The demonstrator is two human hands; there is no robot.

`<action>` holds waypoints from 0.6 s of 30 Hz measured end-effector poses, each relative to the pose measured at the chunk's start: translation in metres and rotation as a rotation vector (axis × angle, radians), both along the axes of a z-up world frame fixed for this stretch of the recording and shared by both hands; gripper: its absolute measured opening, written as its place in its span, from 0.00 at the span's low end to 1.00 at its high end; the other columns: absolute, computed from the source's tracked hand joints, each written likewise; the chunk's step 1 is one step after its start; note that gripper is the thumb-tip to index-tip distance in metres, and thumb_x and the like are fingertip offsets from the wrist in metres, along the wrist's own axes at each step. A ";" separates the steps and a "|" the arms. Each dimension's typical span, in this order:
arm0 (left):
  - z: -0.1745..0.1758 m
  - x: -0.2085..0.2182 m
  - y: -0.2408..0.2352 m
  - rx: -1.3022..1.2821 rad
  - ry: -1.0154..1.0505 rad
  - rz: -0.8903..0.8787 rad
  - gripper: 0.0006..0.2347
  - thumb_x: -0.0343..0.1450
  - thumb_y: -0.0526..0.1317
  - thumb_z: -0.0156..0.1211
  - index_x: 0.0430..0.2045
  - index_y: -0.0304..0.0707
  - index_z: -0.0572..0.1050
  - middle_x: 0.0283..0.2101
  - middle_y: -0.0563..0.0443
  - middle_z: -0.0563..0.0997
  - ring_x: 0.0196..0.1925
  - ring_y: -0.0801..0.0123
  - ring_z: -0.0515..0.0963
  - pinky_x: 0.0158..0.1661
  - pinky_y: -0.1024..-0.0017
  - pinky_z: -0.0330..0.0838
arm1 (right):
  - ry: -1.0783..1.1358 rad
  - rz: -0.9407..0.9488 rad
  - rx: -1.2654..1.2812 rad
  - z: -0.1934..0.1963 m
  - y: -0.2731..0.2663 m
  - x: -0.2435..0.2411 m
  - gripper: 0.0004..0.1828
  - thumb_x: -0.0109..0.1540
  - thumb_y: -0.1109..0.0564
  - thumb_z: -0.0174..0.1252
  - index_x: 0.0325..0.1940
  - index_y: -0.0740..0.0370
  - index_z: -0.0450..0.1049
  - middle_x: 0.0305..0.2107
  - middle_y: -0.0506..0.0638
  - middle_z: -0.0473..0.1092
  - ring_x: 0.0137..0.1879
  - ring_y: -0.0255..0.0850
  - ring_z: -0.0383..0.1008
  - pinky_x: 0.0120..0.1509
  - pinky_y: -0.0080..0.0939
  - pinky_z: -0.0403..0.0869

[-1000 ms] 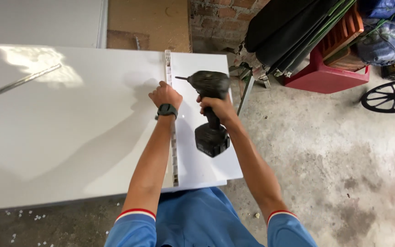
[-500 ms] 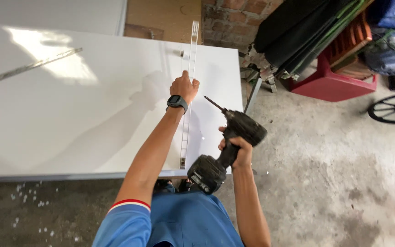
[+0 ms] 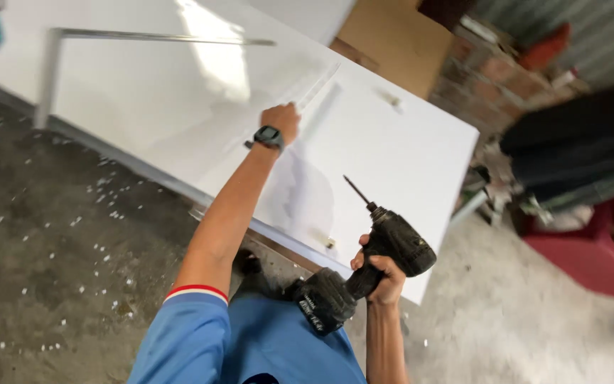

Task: The person measures a white furniture panel with a tape measure, marks positions with a pen, and uses a cordless drill to drive screws and attach small hardware fittings to the panel edge. They pick fittings from a parts tray, reposition the panel, and finally lift and move the panel across the workshop.

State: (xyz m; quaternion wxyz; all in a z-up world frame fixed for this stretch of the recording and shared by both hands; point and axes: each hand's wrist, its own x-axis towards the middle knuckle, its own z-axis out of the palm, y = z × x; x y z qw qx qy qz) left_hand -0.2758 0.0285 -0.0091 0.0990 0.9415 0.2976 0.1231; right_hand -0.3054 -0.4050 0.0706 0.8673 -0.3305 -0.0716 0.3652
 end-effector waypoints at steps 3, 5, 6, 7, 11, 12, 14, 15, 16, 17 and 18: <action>-0.005 -0.063 0.045 0.062 0.147 0.110 0.07 0.74 0.40 0.53 0.40 0.41 0.78 0.43 0.42 0.80 0.48 0.51 0.81 0.43 0.53 0.76 | -0.091 0.094 -0.028 0.022 0.034 -0.023 0.31 0.52 0.66 0.52 0.61 0.80 0.62 0.41 0.65 0.71 0.31 0.48 0.74 0.35 0.45 0.76; -0.009 -0.098 0.074 -0.015 0.115 0.272 0.10 0.77 0.43 0.54 0.47 0.40 0.77 0.45 0.41 0.78 0.51 0.50 0.79 0.46 0.54 0.74 | -0.147 0.161 -0.035 0.045 0.064 -0.043 0.33 0.53 0.67 0.52 0.63 0.81 0.61 0.42 0.66 0.71 0.32 0.48 0.74 0.35 0.46 0.77; -0.019 -0.110 0.093 0.056 0.097 0.243 0.15 0.75 0.39 0.55 0.57 0.43 0.71 0.49 0.38 0.77 0.54 0.48 0.76 0.50 0.52 0.72 | -0.191 0.191 -0.095 0.059 0.080 -0.055 0.40 0.51 0.67 0.52 0.70 0.70 0.56 0.40 0.64 0.72 0.31 0.46 0.75 0.33 0.44 0.77; -0.029 -0.120 0.113 0.128 0.083 0.204 0.24 0.74 0.36 0.55 0.68 0.45 0.66 0.54 0.36 0.75 0.57 0.46 0.73 0.54 0.50 0.69 | -0.233 0.210 -0.156 0.075 0.096 -0.069 0.49 0.50 0.68 0.52 0.77 0.59 0.50 0.39 0.62 0.72 0.30 0.44 0.75 0.31 0.42 0.77; -0.018 -0.159 0.130 0.026 0.102 0.228 0.30 0.70 0.44 0.59 0.70 0.53 0.57 0.68 0.36 0.63 0.68 0.46 0.63 0.62 0.38 0.54 | -0.474 0.258 -0.262 0.083 0.171 -0.105 0.55 0.51 0.70 0.57 0.80 0.55 0.45 0.40 0.63 0.72 0.30 0.43 0.76 0.32 0.43 0.78; -0.007 -0.174 0.131 0.046 0.084 0.191 0.30 0.70 0.45 0.59 0.69 0.54 0.56 0.69 0.37 0.61 0.69 0.47 0.60 0.63 0.36 0.50 | -0.627 0.245 -0.210 0.085 0.193 -0.113 0.55 0.52 0.71 0.61 0.80 0.57 0.45 0.44 0.63 0.73 0.34 0.42 0.76 0.37 0.43 0.78; 0.007 -0.225 0.142 0.074 0.067 0.173 0.30 0.71 0.47 0.59 0.69 0.55 0.55 0.71 0.38 0.59 0.71 0.48 0.58 0.65 0.34 0.47 | -0.781 0.244 -0.140 0.091 0.245 -0.135 0.55 0.54 0.71 0.65 0.81 0.59 0.46 0.48 0.63 0.73 0.39 0.41 0.75 0.41 0.42 0.78; 0.010 -0.256 0.145 0.104 -0.061 0.152 0.30 0.71 0.46 0.60 0.70 0.53 0.56 0.70 0.37 0.60 0.71 0.48 0.58 0.65 0.34 0.47 | -1.141 0.117 -0.301 0.099 0.270 -0.145 0.55 0.51 0.71 0.64 0.80 0.58 0.48 0.52 0.63 0.72 0.45 0.46 0.76 0.48 0.44 0.77; 0.013 -0.287 0.148 0.136 -0.189 0.131 0.30 0.71 0.45 0.60 0.70 0.52 0.58 0.70 0.37 0.61 0.71 0.48 0.58 0.65 0.34 0.47 | -1.497 -0.026 -0.462 0.107 0.296 -0.153 0.56 0.49 0.71 0.63 0.80 0.56 0.50 0.56 0.64 0.72 0.52 0.51 0.78 0.55 0.47 0.76; 0.037 -0.334 0.159 0.141 -0.187 0.145 0.30 0.71 0.45 0.60 0.70 0.52 0.58 0.70 0.37 0.61 0.71 0.48 0.58 0.65 0.34 0.47 | -1.499 -0.017 -0.449 0.107 0.326 -0.161 0.56 0.49 0.71 0.63 0.80 0.56 0.50 0.56 0.64 0.72 0.52 0.51 0.78 0.55 0.47 0.76; 0.061 -0.379 0.168 0.151 -0.261 0.158 0.28 0.69 0.43 0.62 0.66 0.48 0.63 0.66 0.36 0.66 0.69 0.47 0.62 0.64 0.37 0.51 | -1.444 0.043 -0.594 0.107 0.356 -0.168 0.55 0.50 0.69 0.65 0.79 0.53 0.50 0.51 0.61 0.75 0.49 0.49 0.80 0.53 0.45 0.77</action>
